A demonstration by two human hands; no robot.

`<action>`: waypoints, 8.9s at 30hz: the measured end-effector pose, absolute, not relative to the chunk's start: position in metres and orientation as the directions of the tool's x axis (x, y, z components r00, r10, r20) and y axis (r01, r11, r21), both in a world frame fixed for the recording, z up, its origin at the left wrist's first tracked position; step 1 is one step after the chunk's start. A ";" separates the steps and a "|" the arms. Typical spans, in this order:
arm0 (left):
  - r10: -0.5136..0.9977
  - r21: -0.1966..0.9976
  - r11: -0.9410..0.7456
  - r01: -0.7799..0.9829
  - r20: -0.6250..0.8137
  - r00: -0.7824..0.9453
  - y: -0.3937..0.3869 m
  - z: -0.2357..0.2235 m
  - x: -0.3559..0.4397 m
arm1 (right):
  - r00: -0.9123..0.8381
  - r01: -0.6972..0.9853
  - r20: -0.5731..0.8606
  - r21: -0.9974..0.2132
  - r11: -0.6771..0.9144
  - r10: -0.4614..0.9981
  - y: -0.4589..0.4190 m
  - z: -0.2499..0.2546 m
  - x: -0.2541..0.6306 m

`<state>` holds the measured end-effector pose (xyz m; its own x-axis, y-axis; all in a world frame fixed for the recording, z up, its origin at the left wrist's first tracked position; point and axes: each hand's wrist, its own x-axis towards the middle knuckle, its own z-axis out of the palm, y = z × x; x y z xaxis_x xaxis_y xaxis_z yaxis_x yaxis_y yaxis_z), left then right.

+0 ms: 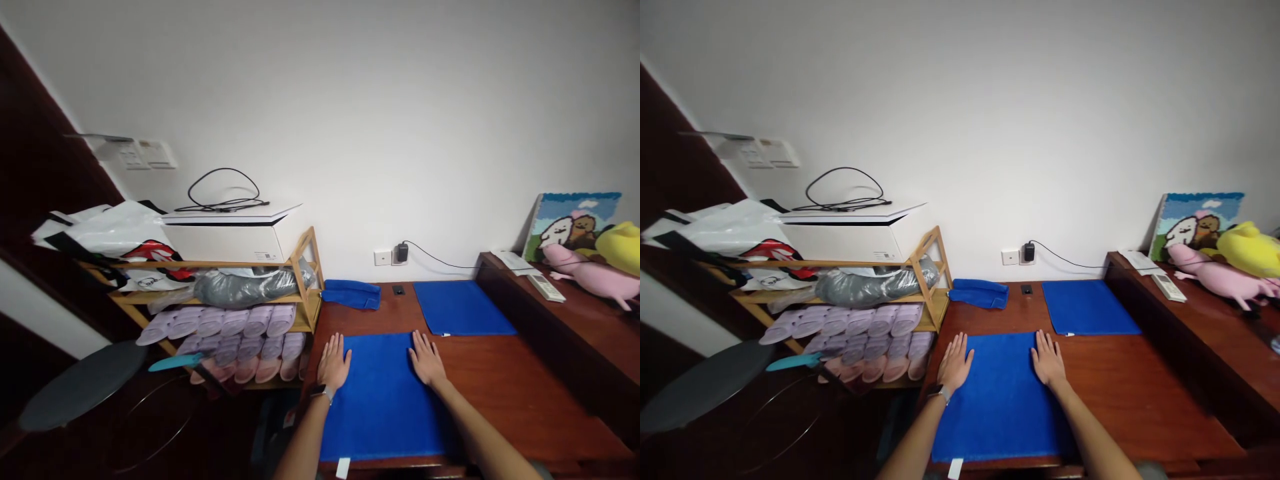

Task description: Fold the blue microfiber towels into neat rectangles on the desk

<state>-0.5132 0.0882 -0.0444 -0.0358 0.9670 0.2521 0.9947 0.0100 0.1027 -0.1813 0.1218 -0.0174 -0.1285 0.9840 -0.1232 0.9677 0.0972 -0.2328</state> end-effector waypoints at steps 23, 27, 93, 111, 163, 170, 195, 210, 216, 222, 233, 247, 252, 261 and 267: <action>0.961 0.197 -0.247 0.949 0.177 0.213 0.109 -0.039 -0.380 | -0.135 0.961 -0.088 -0.255 0.109 0.987 0.124 -0.021 -0.183; 0.988 0.145 -0.085 0.986 0.139 0.065 0.101 -0.039 -0.469 | -0.136 0.959 -0.092 -0.263 0.108 0.986 0.124 -0.022 -0.182; 0.984 0.135 0.010 0.991 0.173 -0.033 0.045 -0.040 -0.459 | -0.190 0.941 -0.092 -0.300 0.155 0.977 0.100 -0.016 -0.176; 0.979 0.073 0.073 0.995 0.183 -0.085 0.038 -0.039 -0.493 | -0.110 0.958 -0.129 -0.276 0.071 0.986 0.118 -0.005 -0.187; 0.779 0.221 -0.469 0.855 0.560 0.283 -0.144 0.039 -0.543 | -0.389 0.574 0.583 -0.452 0.683 0.713 -0.089 0.035 -0.073; 0.793 0.622 -0.309 0.720 0.586 -0.166 -0.099 0.159 -0.529 | -0.184 0.563 0.725 -0.476 0.676 0.663 -0.050 0.150 -0.068; 0.966 0.227 -0.093 0.969 0.255 0.033 0.026 -0.031 -0.477 | -0.144 0.932 0.009 -0.334 0.139 0.989 0.072 -0.027 -0.134; 0.974 0.128 -0.023 0.991 0.225 -0.006 0.032 -0.044 -0.485 | -0.084 0.967 -0.098 -0.250 0.058 0.992 0.096 -0.009 -0.153; 0.967 0.095 -0.003 0.996 0.255 -0.021 0.032 -0.039 -0.483 | -0.109 0.954 -0.092 -0.289 0.078 0.990 0.104 -0.007 -0.150; 0.939 0.195 -0.263 0.945 0.275 0.205 0.068 -0.017 -0.383 | -0.104 0.949 -0.076 -0.306 0.076 0.992 0.105 -0.012 -0.149; 0.947 0.287 -0.322 0.902 0.103 0.305 0.114 -0.031 -0.314 | -0.106 0.961 -0.101 -0.264 0.076 0.989 0.110 -0.017 -0.145; 0.981 0.300 -0.063 0.952 0.196 0.003 0.100 -0.023 -0.486 | -0.066 0.980 -0.120 -0.193 0.042 0.991 0.111 -0.023 -0.149; 0.979 0.216 -0.144 0.966 0.173 0.107 0.085 -0.026 -0.492 | -0.056 0.985 -0.129 -0.172 0.033 0.990 0.112 -0.022 -0.151; 0.987 0.041 0.026 0.999 0.155 -0.032 0.082 -0.010 -0.488 | -0.028 0.983 -0.133 -0.186 0.002 0.991 0.114 -0.017 -0.160; 0.941 0.125 -0.281 0.952 0.231 0.247 0.081 -0.007 -0.376 | -0.045 0.976 -0.113 -0.215 0.020 0.993 0.114 -0.020 -0.158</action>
<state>-0.3757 0.0812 -0.0065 0.2470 0.9410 0.2313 0.9517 -0.2805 0.1250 -0.1581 0.1136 -0.0203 -0.0452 0.9925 -0.1132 0.9765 0.0200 -0.2146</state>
